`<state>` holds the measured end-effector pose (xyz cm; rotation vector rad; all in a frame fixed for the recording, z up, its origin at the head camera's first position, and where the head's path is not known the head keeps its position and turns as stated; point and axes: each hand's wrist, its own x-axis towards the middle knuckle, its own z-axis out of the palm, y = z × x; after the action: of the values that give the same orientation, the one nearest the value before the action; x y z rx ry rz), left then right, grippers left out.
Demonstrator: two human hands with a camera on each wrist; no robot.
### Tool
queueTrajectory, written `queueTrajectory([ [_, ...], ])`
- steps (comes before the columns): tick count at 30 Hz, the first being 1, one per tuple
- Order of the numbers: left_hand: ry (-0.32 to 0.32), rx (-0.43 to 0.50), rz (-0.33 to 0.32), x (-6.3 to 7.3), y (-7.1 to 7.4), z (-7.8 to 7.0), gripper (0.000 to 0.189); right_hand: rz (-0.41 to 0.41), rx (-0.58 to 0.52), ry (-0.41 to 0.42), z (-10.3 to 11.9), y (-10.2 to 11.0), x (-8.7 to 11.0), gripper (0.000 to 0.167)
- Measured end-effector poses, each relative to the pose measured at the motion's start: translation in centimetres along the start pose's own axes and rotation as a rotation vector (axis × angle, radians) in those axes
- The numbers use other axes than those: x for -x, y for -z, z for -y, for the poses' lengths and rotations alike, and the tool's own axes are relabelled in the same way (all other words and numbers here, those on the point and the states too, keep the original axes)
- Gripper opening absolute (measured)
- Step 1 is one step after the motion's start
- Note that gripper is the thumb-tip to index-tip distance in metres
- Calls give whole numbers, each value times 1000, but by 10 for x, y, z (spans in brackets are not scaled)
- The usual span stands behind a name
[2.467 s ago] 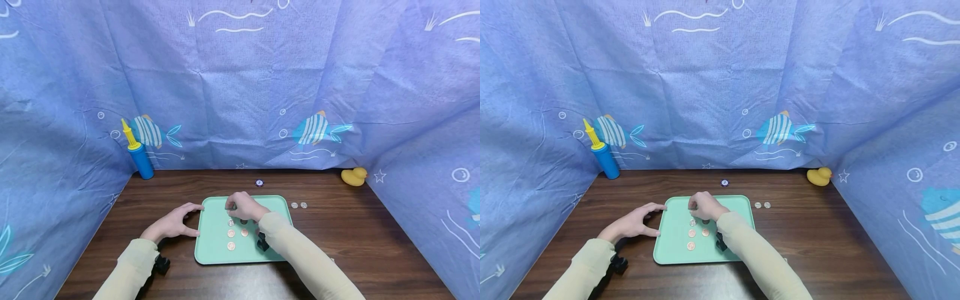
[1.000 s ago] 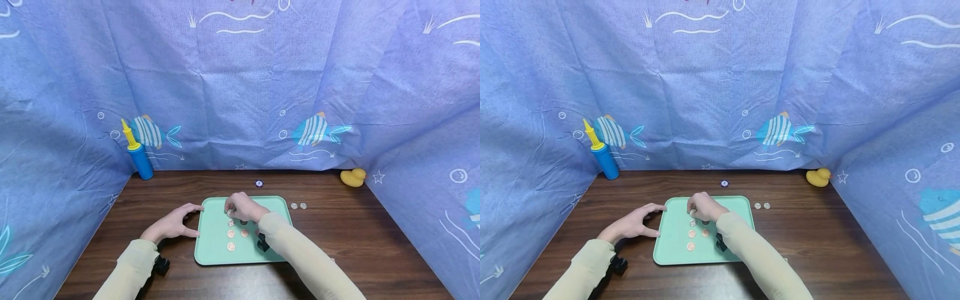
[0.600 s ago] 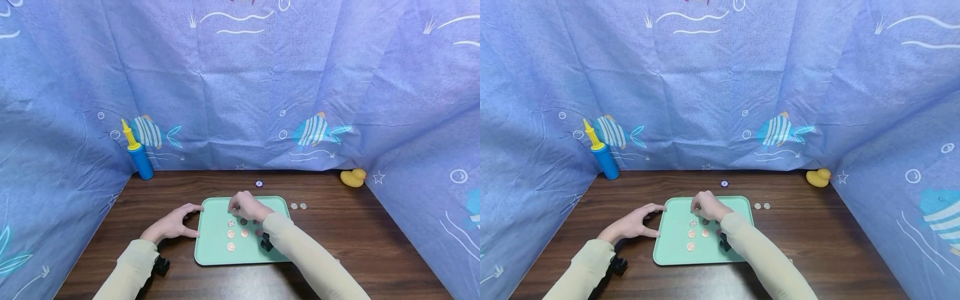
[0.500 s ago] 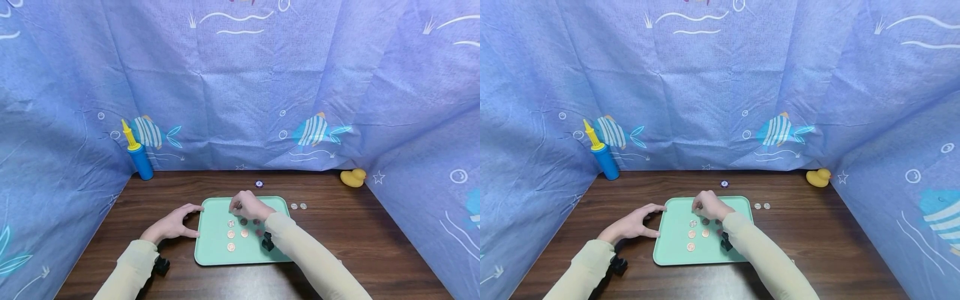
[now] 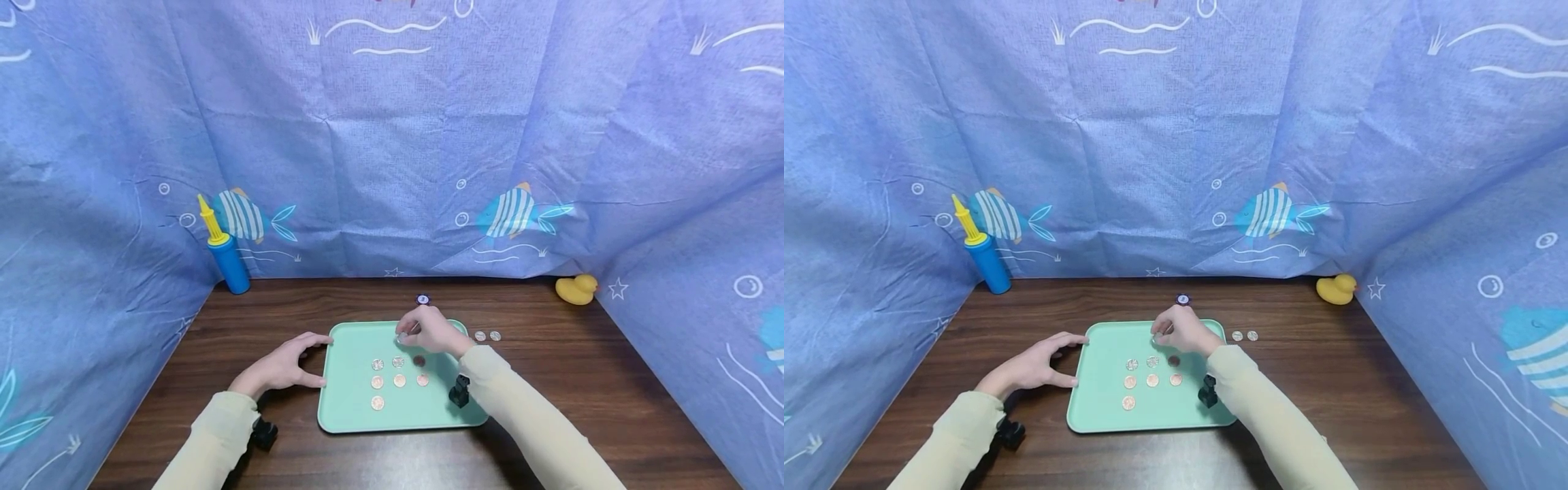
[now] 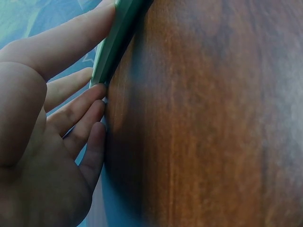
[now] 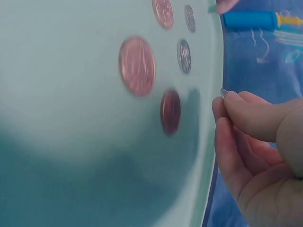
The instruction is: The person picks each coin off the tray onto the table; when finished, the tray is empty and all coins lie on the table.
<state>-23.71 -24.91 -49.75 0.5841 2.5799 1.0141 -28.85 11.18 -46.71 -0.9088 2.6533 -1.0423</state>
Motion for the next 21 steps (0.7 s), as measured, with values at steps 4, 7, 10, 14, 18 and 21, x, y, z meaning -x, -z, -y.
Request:
queueTrajectory([
  [4,-6,9,1,1,0,-1,82,-39,3,-3,-12,11,11,15],
  [7,-6,14,1,2,1,-2,82,-62,1,-19,-23,21,18,17],
  [10,-5,10,-4,1,1,-2,82,-80,2,-41,-31,31,27,18],
  [14,-11,-1,-6,1,1,-1,82,-103,2,-53,-43,42,40,18],
  [18,-15,-3,-2,1,0,0,81,-121,1,-58,-54,53,51,18],
  [21,-15,-3,-5,1,0,0,81,-131,-5,-64,-60,61,59,18],
])
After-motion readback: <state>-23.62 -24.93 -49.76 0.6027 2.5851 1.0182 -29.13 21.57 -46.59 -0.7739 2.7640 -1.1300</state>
